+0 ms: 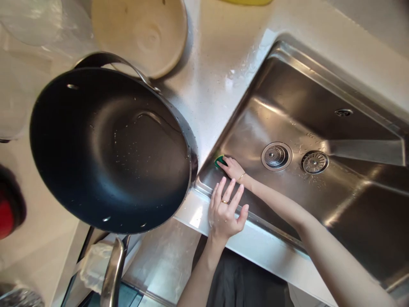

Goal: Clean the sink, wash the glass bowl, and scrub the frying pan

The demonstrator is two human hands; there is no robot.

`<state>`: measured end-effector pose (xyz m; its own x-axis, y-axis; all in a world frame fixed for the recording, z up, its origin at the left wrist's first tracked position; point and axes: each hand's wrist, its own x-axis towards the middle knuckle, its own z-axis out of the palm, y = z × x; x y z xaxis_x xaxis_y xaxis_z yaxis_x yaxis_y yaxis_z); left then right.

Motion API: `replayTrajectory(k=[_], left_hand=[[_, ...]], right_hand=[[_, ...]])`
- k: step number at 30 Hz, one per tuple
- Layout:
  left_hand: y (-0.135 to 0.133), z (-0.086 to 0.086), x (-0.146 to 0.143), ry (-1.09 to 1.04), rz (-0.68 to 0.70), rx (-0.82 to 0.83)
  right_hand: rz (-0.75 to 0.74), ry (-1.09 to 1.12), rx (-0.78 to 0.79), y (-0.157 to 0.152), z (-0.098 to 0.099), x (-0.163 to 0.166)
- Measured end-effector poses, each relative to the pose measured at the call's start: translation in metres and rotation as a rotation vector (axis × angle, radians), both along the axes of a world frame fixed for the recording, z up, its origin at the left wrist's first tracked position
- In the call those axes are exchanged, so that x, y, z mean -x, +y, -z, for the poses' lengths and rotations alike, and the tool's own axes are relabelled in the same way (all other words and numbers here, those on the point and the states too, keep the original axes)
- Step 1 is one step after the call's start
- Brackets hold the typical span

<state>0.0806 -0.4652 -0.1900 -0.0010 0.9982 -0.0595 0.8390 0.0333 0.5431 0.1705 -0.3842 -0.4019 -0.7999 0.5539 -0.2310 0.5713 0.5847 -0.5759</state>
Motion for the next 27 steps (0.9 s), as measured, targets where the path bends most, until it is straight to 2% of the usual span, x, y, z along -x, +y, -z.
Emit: replayTrajectory(k=[3,5,9,13,14,15,17,19,20,23,25,27], left_hand=[[0.000,-0.001,0.001,-0.008,0.004,0.004],[0.000,-0.001,0.001,-0.014,0.003,0.006],[0.000,-0.001,0.002,-0.026,0.002,-0.003],[0.000,-0.002,0.002,-0.028,0.016,0.010],[0.000,-0.002,0.003,-0.027,0.019,0.013],[0.000,-0.003,0.003,-0.026,0.023,0.016],[0.000,-0.003,0.004,-0.033,0.029,0.008],[0.000,-0.003,0.005,-0.062,0.022,-0.011],[-0.001,-0.003,0.005,-0.090,0.010,-0.029],[-0.004,0.000,0.006,-0.200,-0.071,-0.119],[-0.006,0.003,0.007,-0.249,-0.133,-0.193],[-0.008,0.006,0.007,-0.259,-0.170,-0.249]], right_hand=[[-0.115,-0.010,-0.044,-0.006,-0.003,-0.019],[-0.103,-0.023,-0.064,-0.004,-0.003,-0.022],[-0.040,-0.004,-0.059,-0.001,-0.001,-0.001],[-0.195,0.096,-0.007,0.023,0.005,-0.005],[-0.172,0.097,-0.008,0.032,0.006,-0.010],[-0.085,0.084,-0.016,0.042,0.006,-0.013],[0.220,0.045,-0.010,0.055,0.003,-0.013],[0.496,0.041,0.108,0.056,-0.007,0.000],[0.564,0.061,0.219,0.052,-0.015,0.010],[0.592,0.124,0.531,0.026,-0.046,0.046],[0.571,0.145,0.611,0.008,-0.069,0.065],[0.558,0.161,0.653,-0.006,-0.092,0.066]])
